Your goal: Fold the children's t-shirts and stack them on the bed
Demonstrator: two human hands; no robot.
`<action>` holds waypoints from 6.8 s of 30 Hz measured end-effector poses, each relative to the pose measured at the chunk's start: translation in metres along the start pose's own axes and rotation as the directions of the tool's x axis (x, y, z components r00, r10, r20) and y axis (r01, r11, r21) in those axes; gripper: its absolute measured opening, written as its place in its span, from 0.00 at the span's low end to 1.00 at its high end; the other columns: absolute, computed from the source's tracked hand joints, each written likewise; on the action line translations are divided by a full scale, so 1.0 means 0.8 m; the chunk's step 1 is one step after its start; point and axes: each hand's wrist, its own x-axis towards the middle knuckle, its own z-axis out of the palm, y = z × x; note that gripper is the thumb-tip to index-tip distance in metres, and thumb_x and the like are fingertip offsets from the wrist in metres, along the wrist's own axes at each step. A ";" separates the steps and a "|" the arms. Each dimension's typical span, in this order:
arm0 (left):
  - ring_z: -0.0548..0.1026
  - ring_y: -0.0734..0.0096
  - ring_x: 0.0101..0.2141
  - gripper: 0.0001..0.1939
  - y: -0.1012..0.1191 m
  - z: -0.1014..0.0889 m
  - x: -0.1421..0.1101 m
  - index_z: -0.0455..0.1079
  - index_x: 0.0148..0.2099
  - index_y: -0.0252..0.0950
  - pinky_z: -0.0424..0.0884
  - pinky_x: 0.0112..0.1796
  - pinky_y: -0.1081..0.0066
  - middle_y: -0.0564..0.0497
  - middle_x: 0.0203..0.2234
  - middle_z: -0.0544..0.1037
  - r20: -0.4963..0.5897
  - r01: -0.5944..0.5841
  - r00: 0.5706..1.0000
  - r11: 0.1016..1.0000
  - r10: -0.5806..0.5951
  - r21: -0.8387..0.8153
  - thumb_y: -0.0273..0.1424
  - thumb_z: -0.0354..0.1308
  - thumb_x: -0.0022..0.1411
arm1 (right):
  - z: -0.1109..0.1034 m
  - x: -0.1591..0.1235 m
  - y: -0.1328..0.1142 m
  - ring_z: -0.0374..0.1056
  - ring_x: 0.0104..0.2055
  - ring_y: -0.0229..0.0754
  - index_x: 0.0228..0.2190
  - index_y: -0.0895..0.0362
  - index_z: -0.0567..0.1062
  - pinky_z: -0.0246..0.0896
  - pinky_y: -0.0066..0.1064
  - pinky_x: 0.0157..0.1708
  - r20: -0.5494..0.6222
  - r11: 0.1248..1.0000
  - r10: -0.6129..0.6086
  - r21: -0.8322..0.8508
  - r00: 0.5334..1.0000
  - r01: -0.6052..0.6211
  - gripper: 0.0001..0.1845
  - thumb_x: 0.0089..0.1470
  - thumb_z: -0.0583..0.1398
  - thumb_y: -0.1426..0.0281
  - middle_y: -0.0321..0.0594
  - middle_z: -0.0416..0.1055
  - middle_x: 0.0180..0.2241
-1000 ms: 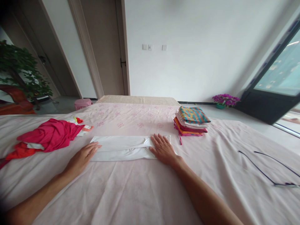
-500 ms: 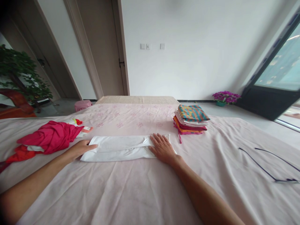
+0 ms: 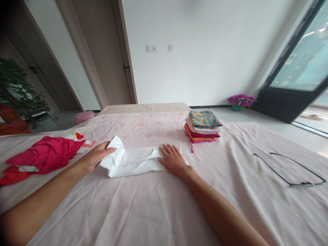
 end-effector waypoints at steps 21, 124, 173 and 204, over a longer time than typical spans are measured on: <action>0.80 0.67 0.34 0.25 -0.017 0.114 0.029 0.63 0.59 0.35 0.77 0.37 0.66 0.44 0.39 0.78 0.116 -0.042 0.993 0.995 0.032 0.087 0.40 0.51 0.64 | -0.006 -0.002 0.000 0.48 0.69 0.53 0.65 0.57 0.60 0.42 0.50 0.66 0.010 0.999 0.003 0.038 1.000 -0.003 0.32 0.67 0.47 0.54 0.51 0.54 0.67; 0.63 0.55 0.63 0.24 -0.050 0.207 0.025 0.62 0.64 0.34 0.52 0.63 0.50 0.38 0.62 0.68 0.276 -0.550 0.749 0.333 0.602 0.766 0.33 0.42 0.70 | -0.058 0.011 -0.042 0.61 0.60 0.48 0.63 0.57 0.60 0.57 0.41 0.59 -0.162 0.933 0.165 0.345 0.973 -0.101 0.27 0.64 0.49 0.70 0.51 0.66 0.58; 0.75 0.66 0.37 0.10 -0.019 0.209 0.063 0.69 0.41 0.40 0.69 0.41 0.69 0.53 0.35 0.79 -0.033 -0.383 0.913 0.885 0.406 0.265 0.35 0.50 0.60 | -0.018 0.020 0.008 0.65 0.44 0.44 0.38 0.50 0.80 0.54 0.31 0.44 -0.082 0.782 0.524 0.442 0.848 -0.440 0.10 0.54 0.63 0.64 0.37 0.77 0.39; 0.68 0.58 0.60 0.24 -0.048 0.245 0.039 0.63 0.64 0.29 0.62 0.61 0.57 0.37 0.60 0.70 0.348 -0.660 0.673 0.320 0.652 0.679 0.33 0.45 0.70 | -0.024 0.014 0.014 0.69 0.41 0.42 0.36 0.49 0.83 0.55 0.29 0.47 -0.007 0.886 0.350 0.327 0.937 -0.329 0.11 0.56 0.60 0.67 0.39 0.79 0.38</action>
